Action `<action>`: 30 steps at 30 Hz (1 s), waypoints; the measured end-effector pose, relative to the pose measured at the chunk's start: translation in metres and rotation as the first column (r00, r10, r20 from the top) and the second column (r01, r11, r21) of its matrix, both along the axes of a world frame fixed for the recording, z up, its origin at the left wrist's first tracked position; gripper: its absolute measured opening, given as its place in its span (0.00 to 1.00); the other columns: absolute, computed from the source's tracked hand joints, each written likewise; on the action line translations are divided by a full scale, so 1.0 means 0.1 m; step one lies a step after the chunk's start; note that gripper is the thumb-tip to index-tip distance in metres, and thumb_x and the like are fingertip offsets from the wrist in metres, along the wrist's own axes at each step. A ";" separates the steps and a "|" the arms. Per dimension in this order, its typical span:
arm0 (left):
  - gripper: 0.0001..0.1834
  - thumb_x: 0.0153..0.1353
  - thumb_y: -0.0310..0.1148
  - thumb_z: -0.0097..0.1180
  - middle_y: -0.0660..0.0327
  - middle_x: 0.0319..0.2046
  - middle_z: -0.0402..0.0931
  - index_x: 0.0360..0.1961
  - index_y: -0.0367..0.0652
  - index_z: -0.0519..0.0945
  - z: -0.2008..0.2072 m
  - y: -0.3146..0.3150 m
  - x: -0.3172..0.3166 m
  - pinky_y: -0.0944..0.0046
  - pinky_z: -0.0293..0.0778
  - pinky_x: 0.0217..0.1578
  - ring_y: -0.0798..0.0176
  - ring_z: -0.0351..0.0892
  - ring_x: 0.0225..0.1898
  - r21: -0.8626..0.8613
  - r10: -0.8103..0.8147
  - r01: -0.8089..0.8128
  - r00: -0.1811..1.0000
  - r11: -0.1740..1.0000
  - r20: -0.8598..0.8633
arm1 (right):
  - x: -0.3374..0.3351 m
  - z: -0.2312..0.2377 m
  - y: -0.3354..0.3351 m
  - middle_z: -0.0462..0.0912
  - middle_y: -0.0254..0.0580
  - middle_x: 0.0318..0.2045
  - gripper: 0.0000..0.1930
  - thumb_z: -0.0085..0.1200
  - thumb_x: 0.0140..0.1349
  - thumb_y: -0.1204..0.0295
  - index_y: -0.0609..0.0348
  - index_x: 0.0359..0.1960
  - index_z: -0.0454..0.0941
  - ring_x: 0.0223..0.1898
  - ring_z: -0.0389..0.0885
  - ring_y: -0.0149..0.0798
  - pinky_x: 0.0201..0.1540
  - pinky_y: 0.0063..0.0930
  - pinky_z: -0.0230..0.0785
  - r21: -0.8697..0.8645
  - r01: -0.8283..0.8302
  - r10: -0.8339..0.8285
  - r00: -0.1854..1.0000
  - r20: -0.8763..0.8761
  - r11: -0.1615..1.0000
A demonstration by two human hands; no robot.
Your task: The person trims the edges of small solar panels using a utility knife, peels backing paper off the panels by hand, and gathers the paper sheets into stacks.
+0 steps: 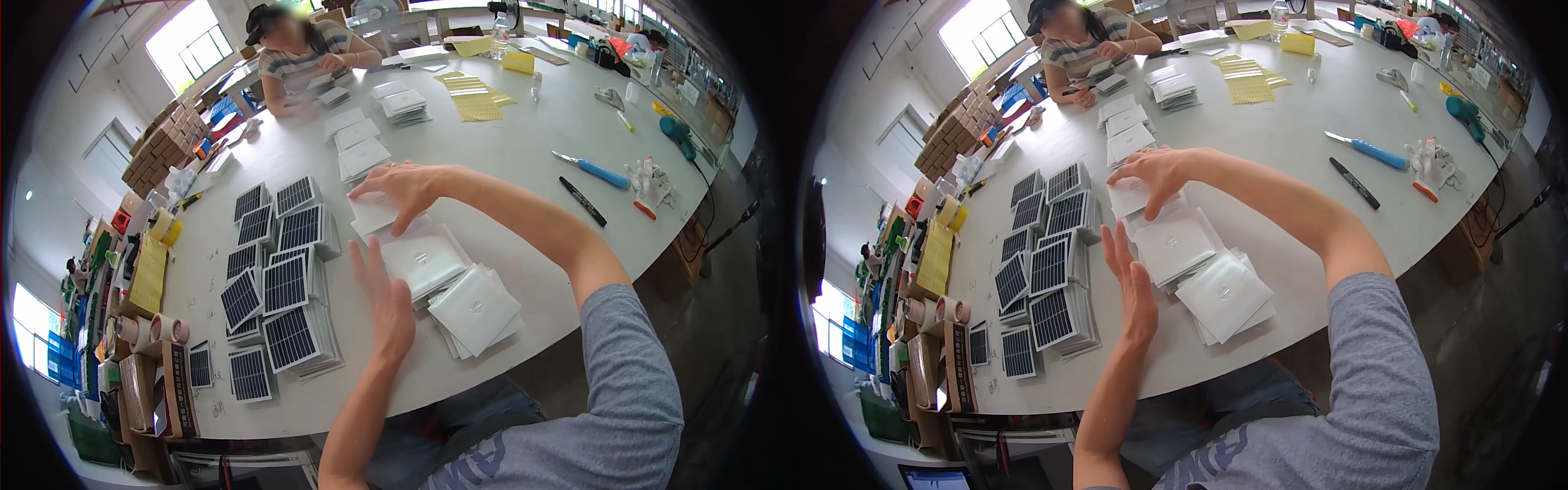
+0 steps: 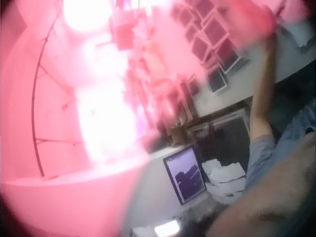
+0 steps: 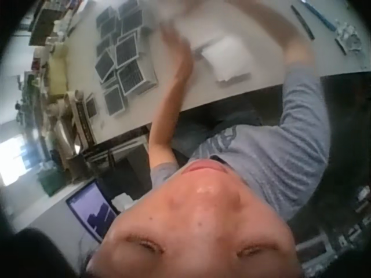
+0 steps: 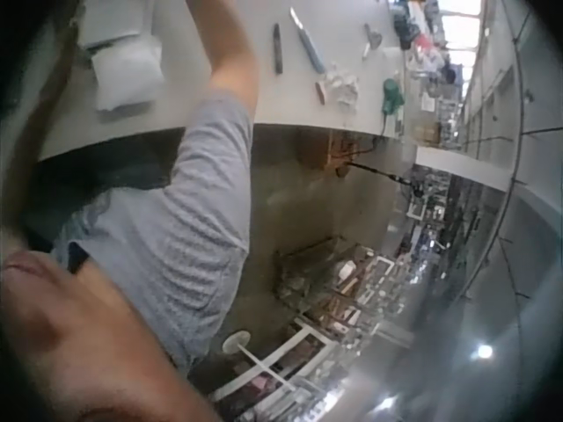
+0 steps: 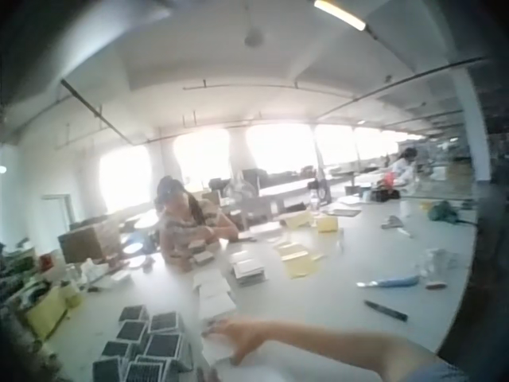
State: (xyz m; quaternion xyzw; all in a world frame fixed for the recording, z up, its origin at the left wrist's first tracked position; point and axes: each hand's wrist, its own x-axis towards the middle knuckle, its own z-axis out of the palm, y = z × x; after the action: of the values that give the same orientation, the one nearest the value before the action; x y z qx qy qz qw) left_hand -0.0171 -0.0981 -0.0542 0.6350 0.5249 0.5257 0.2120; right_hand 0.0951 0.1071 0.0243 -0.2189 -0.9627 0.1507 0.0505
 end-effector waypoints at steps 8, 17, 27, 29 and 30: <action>0.38 0.63 0.60 0.48 0.47 0.74 0.41 0.69 0.52 0.64 0.24 -0.26 0.19 0.30 0.32 0.68 0.37 0.35 0.75 0.240 -0.147 0.325 0.820 0.915 -0.553 | -0.05 -0.19 0.30 0.62 0.53 0.68 0.52 0.66 0.47 0.43 0.43 0.73 0.55 0.67 0.63 0.53 0.69 0.40 0.55 -0.422 -0.007 0.019 0.999 0.025 0.907; 0.21 0.59 0.40 0.53 0.66 0.66 0.64 0.55 0.63 0.77 0.13 -0.47 0.52 0.25 0.41 0.65 0.54 0.52 0.73 0.117 -0.189 0.559 0.458 0.821 -0.869 | -0.16 -0.51 0.37 0.77 0.52 0.56 0.35 0.48 0.61 0.41 0.60 0.56 0.78 0.61 0.72 0.49 0.63 0.37 0.63 -0.289 0.254 -0.257 0.966 0.028 0.923; 0.19 0.55 0.35 0.55 0.68 0.53 0.67 0.48 0.70 0.79 0.19 -0.45 0.37 0.41 0.54 0.57 0.63 0.64 0.60 0.120 -0.172 0.466 0.537 0.877 -0.826 | -0.20 -0.62 0.23 0.81 0.53 0.49 0.39 0.46 0.59 0.33 0.59 0.49 0.82 0.52 0.78 0.51 0.56 0.39 0.69 -0.228 0.267 -0.272 0.962 0.008 0.936; 0.19 0.54 0.35 0.56 0.68 0.52 0.67 0.48 0.71 0.79 0.22 -0.47 0.38 0.43 0.55 0.56 0.64 0.64 0.59 0.110 -0.186 0.476 0.532 0.873 -0.826 | -0.16 -0.67 0.23 0.81 0.53 0.49 0.39 0.46 0.59 0.35 0.61 0.51 0.80 0.52 0.78 0.51 0.56 0.40 0.68 -0.214 0.243 -0.261 0.963 -0.060 0.946; 0.19 0.54 0.35 0.56 0.68 0.52 0.67 0.47 0.71 0.80 0.23 -0.46 0.37 0.44 0.55 0.55 0.64 0.64 0.58 0.099 -0.200 0.483 0.529 0.870 -0.825 | -0.15 -0.69 0.23 0.81 0.53 0.49 0.39 0.46 0.59 0.35 0.61 0.51 0.80 0.52 0.78 0.51 0.56 0.40 0.68 -0.213 0.249 -0.268 0.961 -0.064 0.945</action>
State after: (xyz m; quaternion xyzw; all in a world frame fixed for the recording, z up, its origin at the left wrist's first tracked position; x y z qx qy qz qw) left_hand 0.0198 -0.1445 -0.0311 0.9168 0.3347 0.2127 -0.0472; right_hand 0.0799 0.1298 -0.0446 -0.3401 -0.9019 0.2499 0.0918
